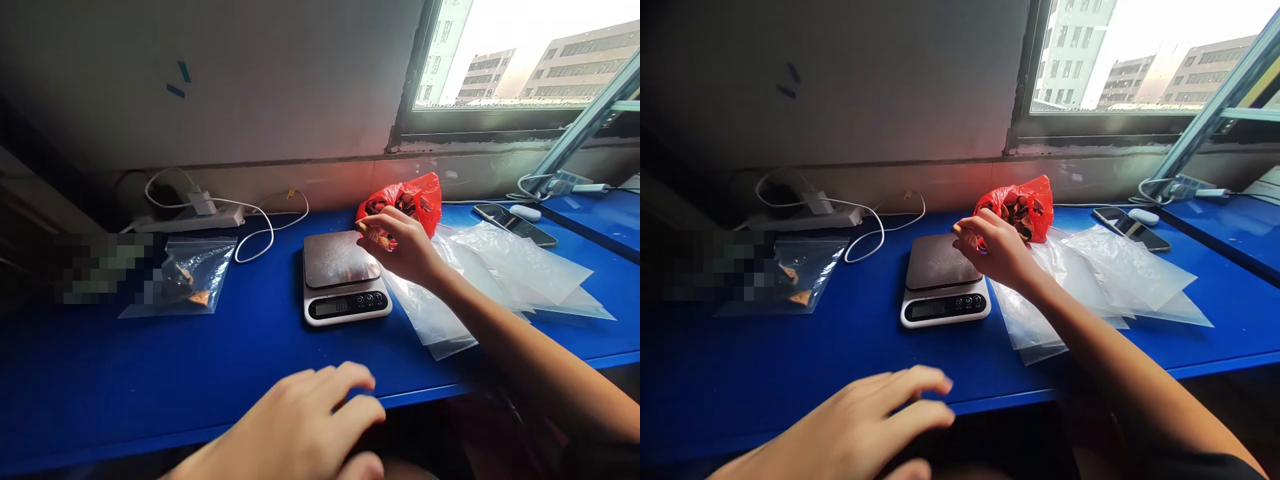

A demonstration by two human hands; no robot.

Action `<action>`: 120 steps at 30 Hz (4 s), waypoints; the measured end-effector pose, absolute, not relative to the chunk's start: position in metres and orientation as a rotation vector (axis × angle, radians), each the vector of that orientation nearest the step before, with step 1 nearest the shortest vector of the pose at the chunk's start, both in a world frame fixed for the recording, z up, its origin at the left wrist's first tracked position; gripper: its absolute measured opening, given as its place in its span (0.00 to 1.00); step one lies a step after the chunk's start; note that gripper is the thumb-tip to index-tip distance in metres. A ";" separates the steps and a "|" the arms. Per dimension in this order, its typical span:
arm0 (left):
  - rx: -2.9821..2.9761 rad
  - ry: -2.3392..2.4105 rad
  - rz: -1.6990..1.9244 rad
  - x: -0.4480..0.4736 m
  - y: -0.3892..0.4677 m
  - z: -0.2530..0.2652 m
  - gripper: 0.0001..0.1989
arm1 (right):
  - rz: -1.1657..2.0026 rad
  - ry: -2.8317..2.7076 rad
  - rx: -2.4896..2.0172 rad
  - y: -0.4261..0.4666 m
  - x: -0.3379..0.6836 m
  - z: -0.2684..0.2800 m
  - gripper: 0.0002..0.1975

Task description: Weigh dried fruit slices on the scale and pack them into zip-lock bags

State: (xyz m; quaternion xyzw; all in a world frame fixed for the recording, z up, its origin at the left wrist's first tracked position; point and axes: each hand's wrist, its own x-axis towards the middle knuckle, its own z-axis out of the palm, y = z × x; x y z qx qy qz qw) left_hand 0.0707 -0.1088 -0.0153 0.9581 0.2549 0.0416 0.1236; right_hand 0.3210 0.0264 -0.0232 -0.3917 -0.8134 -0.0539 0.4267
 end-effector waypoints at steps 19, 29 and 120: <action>2.817 0.719 -0.182 0.141 -0.062 -0.038 0.37 | 0.015 -2.049 -1.015 0.019 0.313 -0.022 0.18; 2.783 0.767 -0.220 0.144 -0.057 -0.035 0.39 | 0.031 -2.136 -1.045 0.027 0.327 -0.025 0.19; 2.876 0.124 0.522 0.129 -0.041 -0.081 0.11 | -0.131 -1.897 -1.724 0.074 0.376 0.001 0.07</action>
